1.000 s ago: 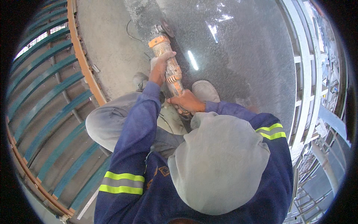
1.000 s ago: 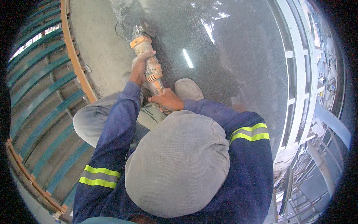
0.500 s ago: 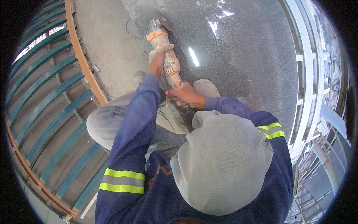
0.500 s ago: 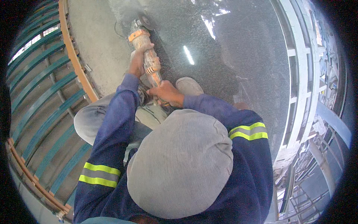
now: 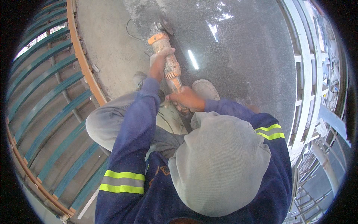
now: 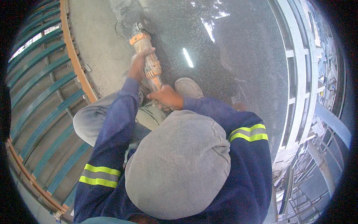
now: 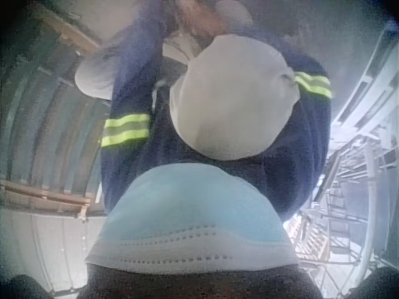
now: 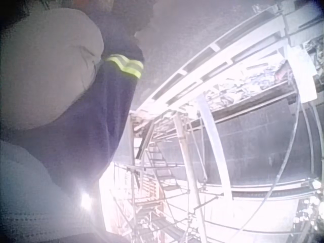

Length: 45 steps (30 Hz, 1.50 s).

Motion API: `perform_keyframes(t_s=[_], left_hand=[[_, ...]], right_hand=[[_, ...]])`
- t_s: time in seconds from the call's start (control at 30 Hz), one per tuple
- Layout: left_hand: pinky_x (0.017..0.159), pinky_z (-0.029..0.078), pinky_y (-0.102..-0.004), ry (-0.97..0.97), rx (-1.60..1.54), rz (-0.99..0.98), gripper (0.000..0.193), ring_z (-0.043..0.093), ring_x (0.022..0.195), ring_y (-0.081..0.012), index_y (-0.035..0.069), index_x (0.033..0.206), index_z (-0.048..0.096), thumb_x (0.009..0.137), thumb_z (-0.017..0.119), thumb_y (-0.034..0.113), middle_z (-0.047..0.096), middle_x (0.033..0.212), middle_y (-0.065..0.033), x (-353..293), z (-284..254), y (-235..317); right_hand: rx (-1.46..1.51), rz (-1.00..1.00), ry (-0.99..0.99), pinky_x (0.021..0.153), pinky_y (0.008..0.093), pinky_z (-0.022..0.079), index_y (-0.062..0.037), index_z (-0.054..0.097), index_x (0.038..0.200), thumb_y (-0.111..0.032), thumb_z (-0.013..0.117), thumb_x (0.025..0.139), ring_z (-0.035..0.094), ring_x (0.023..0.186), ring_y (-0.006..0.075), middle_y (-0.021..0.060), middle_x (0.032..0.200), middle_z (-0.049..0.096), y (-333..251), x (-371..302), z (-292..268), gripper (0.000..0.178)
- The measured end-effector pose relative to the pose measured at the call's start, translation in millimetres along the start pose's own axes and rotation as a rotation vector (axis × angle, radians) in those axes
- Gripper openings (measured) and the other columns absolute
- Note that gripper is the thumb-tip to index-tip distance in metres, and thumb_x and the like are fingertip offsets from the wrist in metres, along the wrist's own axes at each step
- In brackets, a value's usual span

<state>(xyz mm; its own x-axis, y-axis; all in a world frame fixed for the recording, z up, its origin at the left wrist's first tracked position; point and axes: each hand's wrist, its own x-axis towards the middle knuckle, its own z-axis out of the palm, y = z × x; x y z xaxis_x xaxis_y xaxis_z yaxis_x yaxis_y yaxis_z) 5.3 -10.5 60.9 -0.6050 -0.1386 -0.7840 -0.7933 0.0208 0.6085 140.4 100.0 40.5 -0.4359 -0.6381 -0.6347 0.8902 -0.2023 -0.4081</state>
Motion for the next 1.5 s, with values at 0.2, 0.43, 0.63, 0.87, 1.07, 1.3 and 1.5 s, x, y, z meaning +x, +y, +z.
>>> perform_keyframes(t_s=[0.2,0.43,0.63,0.87,1.07,1.3,1.5], left_hand=[[0.054,0.056,-0.036,-0.056,-0.035,-0.029,0.038,0.063,0.059,-0.0211,0.003,0.103,0.054,0.078,0.074,0.022,0.059,0.076,-0.008,-2,-7,-7],[0.052,0.055,-0.0355,-0.02,-0.009,0.013,0.036,0.063,0.056,-0.0217,0.001,0.101,0.056,0.076,0.075,0.02,0.059,0.075,-0.0088,3,-5,-1],[0.049,0.054,-0.0355,0.019,0.009,0.057,0.032,0.062,0.055,-0.0207,-0.001,0.096,0.06,0.073,0.075,0.017,0.06,0.075,-0.0087,25,-6,2],[0.05,0.054,-0.0361,-0.008,-0.012,0.075,0.03,0.063,0.057,-0.0204,-0.001,0.095,0.061,0.074,0.075,0.016,0.061,0.074,-0.008,36,-13,-6],[0.052,0.056,-0.0371,-0.034,0.004,0.01,0.034,0.063,0.058,-0.022,0.0,0.099,0.058,0.076,0.075,0.018,0.06,0.074,-0.009,8,-4,-3],[0.053,0.057,-0.0382,-0.03,-0.037,0.006,0.034,0.064,0.058,-0.0235,0.001,0.101,0.056,0.077,0.074,0.018,0.06,0.074,-0.0101,-3,-5,-8],[0.047,0.054,-0.0368,-0.02,-0.058,-0.021,0.035,0.061,0.052,-0.0225,-0.002,0.097,0.055,0.074,0.074,0.016,0.057,0.073,-0.0102,1,-2,-1]], right_hand=[[-0.079,-0.065,0.014,0.042,0.0305,0.045,0.0029,0.061,0.089,-0.028,0.074,0.084,0.059,0.049,0.0145,0.0072,0.068,0.061,-5,-12,5,0.034],[-0.096,-0.074,0.052,0.044,0.0307,0.046,0.0022,0.062,0.084,-0.029,0.074,0.083,0.059,0.047,0.0149,0.007,0.066,0.062,-3,-1,4,0.033],[-0.039,-0.106,0.028,0.039,0.0296,0.041,0.0001,0.062,0.084,-0.027,0.075,0.083,0.057,0.045,0.0137,0.006,0.062,0.06,2,28,-5,0.03],[0.11,-0.105,0.042,0.037,0.0283,0.038,-0.001,0.06,0.087,-0.02,0.073,0.084,0.052,0.042,0.0123,0.0038,0.059,0.057,-8,15,0,0.023],[0.019,-0.023,0.014,0.038,0.0278,0.039,-0.0003,0.061,0.085,-0.026,0.074,0.083,0.054,0.044,0.0124,0.0053,0.065,0.06,6,8,-1,0.029],[-0.008,-0.106,-0.011,0.038,0.0308,0.041,0.0018,0.062,0.083,-0.029,0.074,0.083,0.055,0.043,0.0135,0.0061,0.06,0.058,11,-5,4,0.033],[-0.037,-0.106,0.024,0.04,0.031,0.042,0.0027,0.062,0.08,-0.028,0.074,0.083,0.056,0.043,0.0146,0.0073,0.061,0.06,9,5,4,0.033]])
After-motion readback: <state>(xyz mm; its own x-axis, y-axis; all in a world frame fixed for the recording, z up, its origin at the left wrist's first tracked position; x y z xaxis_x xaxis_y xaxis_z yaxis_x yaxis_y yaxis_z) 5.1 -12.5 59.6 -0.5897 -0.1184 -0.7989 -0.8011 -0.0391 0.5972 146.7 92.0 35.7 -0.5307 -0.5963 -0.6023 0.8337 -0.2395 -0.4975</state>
